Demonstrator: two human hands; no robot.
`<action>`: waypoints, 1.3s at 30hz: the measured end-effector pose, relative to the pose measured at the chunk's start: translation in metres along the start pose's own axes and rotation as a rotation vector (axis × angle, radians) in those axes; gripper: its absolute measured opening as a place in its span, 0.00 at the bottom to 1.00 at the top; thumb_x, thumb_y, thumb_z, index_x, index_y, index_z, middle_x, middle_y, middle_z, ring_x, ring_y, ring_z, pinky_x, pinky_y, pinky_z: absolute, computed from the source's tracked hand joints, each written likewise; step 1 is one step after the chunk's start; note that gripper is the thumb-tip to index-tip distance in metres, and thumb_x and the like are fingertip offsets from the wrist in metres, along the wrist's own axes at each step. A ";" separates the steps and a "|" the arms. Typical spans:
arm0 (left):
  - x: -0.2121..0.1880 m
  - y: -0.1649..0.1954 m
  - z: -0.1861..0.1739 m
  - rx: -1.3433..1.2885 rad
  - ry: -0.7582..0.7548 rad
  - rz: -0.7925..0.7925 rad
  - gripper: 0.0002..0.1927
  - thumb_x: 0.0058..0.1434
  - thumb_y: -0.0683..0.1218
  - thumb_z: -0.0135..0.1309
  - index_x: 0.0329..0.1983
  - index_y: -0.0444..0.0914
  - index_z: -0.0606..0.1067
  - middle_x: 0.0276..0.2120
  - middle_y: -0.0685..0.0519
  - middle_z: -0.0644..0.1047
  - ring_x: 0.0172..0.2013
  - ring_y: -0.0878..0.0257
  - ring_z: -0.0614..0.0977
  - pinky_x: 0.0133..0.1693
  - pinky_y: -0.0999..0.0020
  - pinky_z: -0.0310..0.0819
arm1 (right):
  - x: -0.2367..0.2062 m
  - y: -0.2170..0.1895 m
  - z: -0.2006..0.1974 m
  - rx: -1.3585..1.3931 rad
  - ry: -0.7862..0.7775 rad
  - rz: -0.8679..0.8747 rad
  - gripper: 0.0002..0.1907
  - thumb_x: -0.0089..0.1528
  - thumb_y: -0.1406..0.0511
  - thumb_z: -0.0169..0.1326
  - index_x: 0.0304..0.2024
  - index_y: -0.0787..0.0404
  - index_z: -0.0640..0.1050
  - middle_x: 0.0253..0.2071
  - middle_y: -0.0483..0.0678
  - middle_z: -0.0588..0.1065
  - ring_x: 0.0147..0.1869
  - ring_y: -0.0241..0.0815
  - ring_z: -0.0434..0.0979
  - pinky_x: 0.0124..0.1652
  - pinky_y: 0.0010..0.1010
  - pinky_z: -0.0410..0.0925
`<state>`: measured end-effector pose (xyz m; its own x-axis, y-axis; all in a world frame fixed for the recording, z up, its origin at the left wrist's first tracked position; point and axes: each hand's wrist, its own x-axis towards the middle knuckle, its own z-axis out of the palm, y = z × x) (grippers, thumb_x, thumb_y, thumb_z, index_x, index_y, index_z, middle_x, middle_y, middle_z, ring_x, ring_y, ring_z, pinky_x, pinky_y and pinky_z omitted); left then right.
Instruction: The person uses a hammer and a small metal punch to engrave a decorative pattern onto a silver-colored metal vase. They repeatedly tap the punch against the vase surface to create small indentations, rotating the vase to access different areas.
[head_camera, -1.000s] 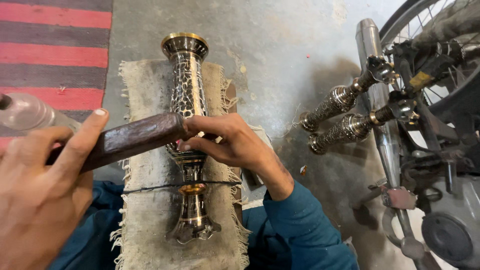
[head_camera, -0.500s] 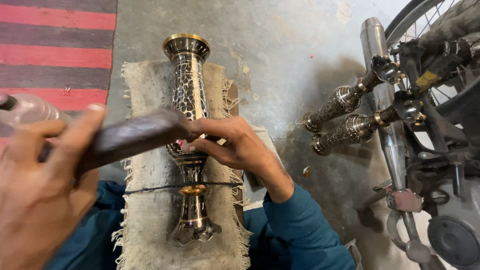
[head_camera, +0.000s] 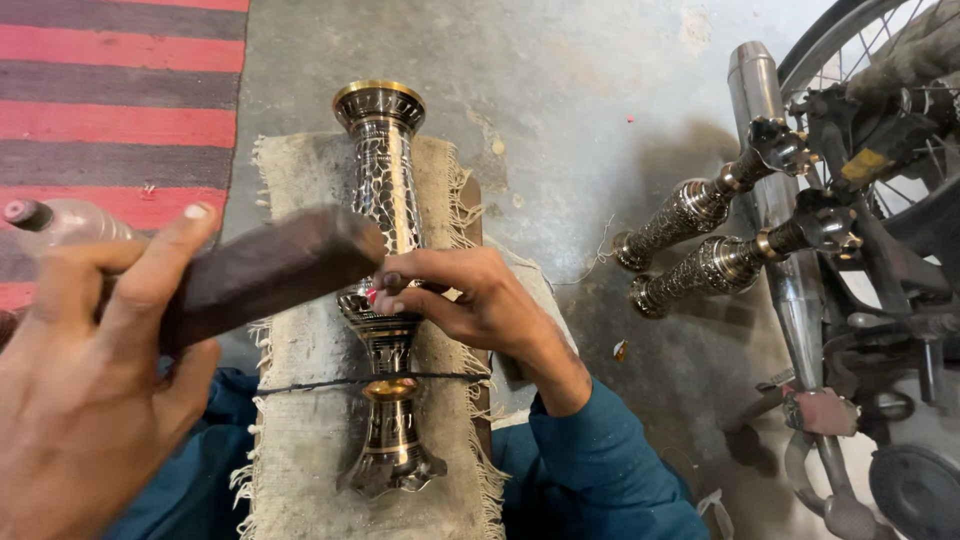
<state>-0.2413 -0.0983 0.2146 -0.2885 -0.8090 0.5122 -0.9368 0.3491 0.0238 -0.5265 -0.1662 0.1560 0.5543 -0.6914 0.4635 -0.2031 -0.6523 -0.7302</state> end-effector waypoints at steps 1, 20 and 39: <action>0.001 -0.001 -0.002 0.107 0.008 0.087 0.38 0.50 0.40 0.66 0.66 0.52 0.73 0.46 0.49 0.73 0.37 0.55 0.79 0.41 0.55 0.76 | -0.002 0.002 0.001 -0.047 -0.001 0.024 0.09 0.66 0.65 0.61 0.49 0.58 0.81 0.40 0.44 0.83 0.42 0.37 0.86 0.41 0.28 0.76; 0.008 0.001 0.001 -0.073 0.065 0.056 0.35 0.59 0.41 0.64 0.70 0.51 0.70 0.49 0.45 0.69 0.39 0.50 0.75 0.43 0.54 0.70 | -0.012 0.019 0.007 0.038 0.087 0.018 0.11 0.65 0.65 0.62 0.50 0.58 0.81 0.41 0.47 0.84 0.42 0.37 0.87 0.41 0.27 0.80; -0.125 -0.119 0.136 -0.622 -0.679 -0.596 0.45 0.53 0.46 0.71 0.76 0.41 0.68 0.35 0.42 0.80 0.33 0.59 0.75 0.39 0.61 0.78 | -0.176 -0.026 0.015 0.598 0.509 0.384 0.10 0.66 0.67 0.59 0.44 0.66 0.73 0.33 0.54 0.79 0.39 0.46 0.84 0.45 0.44 0.80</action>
<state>-0.1207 -0.1031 0.0305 -0.0505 -0.9525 -0.3003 -0.7532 -0.1611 0.6377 -0.6065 -0.0232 0.0855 0.0777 -0.9777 0.1953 0.2348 -0.1724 -0.9566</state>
